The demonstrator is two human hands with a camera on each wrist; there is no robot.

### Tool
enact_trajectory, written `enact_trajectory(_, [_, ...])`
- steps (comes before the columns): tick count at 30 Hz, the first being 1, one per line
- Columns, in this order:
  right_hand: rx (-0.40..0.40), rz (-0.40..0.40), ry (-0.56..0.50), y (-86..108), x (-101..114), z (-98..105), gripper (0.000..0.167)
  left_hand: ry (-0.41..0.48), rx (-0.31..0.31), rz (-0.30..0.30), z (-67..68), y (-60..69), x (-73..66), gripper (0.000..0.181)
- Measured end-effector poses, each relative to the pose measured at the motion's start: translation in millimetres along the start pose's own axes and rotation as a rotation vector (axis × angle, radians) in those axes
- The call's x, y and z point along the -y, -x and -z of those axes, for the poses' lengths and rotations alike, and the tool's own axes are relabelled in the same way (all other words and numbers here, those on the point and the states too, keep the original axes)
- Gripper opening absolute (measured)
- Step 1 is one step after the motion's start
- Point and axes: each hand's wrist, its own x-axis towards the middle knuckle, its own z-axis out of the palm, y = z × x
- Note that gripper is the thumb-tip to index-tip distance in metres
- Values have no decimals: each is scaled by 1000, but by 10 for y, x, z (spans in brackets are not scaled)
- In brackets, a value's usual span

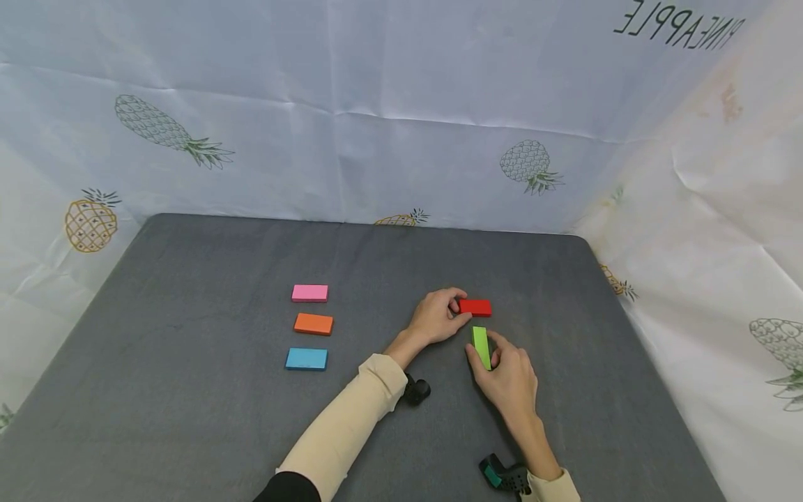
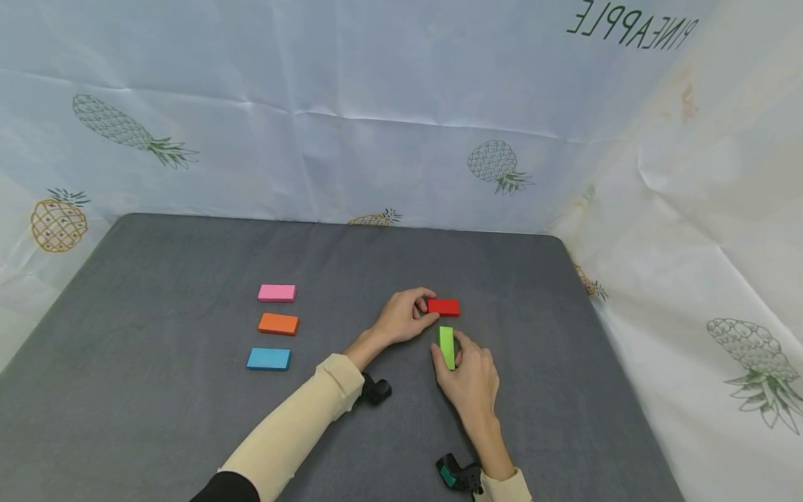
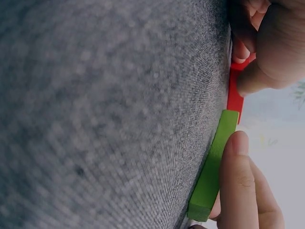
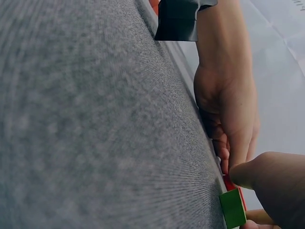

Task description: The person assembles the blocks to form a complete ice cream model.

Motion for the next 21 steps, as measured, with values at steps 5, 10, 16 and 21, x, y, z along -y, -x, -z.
enact_trajectory(5, [25,-23,4,-7,1,5,47,-12,-10,-5,2,7,-4,35])
enact_trajectory(10, [35,-35,4,-9,1,7,45,-17,-16,-11,-8,5,-3,36])
enact_trajectory(16, [32,-24,-9,-4,0,8,46,-45,-20,-15,-28,-4,-6,41])
enact_trajectory(21, [29,-17,-11,2,-1,13,46,-90,-18,-8,-44,-2,-6,39])
